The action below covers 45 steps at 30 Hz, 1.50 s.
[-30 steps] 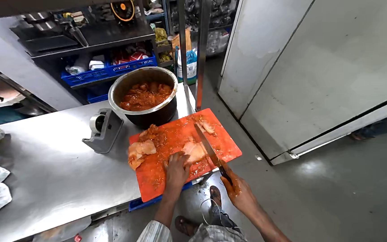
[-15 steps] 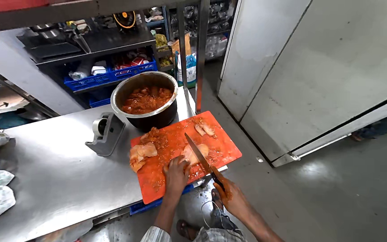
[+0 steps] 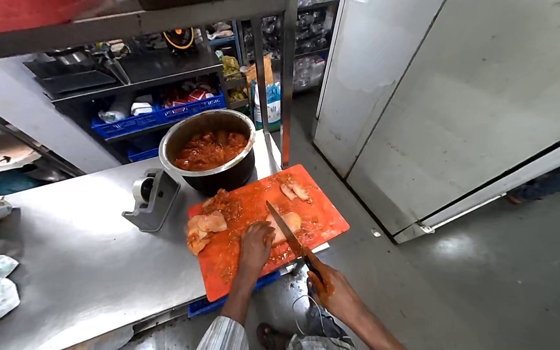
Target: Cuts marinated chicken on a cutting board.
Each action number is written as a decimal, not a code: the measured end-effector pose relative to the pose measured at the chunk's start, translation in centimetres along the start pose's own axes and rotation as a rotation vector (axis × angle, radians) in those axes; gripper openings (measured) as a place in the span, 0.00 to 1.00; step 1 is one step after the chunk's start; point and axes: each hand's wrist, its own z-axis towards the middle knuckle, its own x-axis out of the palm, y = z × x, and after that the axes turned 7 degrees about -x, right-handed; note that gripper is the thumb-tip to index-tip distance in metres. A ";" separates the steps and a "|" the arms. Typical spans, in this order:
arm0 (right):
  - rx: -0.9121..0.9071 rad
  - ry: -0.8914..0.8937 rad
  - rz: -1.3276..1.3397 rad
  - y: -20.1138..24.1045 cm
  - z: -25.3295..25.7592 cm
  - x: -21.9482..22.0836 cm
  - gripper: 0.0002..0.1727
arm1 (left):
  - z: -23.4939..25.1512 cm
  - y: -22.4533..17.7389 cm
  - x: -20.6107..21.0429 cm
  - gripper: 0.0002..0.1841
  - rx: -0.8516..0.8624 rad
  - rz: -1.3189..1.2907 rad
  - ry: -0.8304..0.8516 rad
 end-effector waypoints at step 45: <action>-0.077 -0.071 0.046 -0.3 5.9 -5.5 0.31 | -1.5 -0.2 -0.7 0.15 -0.305 0.040 -0.065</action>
